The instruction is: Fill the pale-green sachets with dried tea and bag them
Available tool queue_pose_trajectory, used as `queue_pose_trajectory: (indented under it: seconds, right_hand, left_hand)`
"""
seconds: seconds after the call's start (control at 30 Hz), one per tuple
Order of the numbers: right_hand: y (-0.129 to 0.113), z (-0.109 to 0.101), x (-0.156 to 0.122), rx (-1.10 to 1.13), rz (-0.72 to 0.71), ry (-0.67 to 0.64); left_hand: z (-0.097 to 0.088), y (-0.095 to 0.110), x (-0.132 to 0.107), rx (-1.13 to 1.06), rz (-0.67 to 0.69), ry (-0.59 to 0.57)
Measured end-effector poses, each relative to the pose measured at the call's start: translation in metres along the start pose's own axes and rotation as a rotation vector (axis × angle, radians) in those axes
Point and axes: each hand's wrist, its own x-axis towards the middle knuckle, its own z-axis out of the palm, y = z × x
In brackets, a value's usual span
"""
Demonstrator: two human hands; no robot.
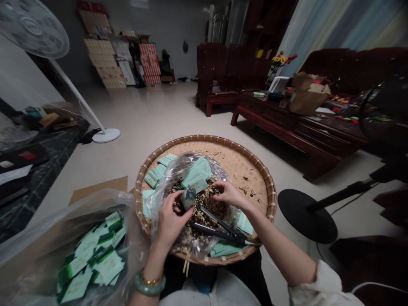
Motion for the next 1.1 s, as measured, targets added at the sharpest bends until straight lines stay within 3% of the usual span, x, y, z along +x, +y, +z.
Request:
queue_pose_trajectory:
  seconds: [0.2, 0.3, 0.43, 0.53, 0.9, 1.1]
  right_hand:
    - [-0.017, 0.004, -0.007, 0.555, 0.151, -0.113]
    - [-0.018, 0.011, -0.009, 0.755, 0.230, -0.065]
    - [-0.025, 0.013, -0.013, 0.911, 0.211, 0.031]
    - [-0.041, 0.008, -0.018, 0.838, 0.153, -0.020]
    - [-0.102, -0.017, -0.028, 0.181, 0.007, -0.305]
    - [-0.112, -0.015, -0.022, -0.049, 0.004, -0.319]
  left_hand:
    - [-0.003, 0.003, 0.002, 0.006, 0.015, -0.014]
    - [-0.004, 0.004, 0.001, -0.001, 0.011, -0.021]
    - [-0.004, 0.003, 0.002, 0.013, 0.021, -0.031]
    - [-0.003, 0.003, 0.004, 0.054, 0.031, -0.037]
    - [0.005, 0.015, 0.014, 0.209, 0.132, 0.004]
    - [0.010, 0.020, 0.015, 0.193, 0.154, 0.000]
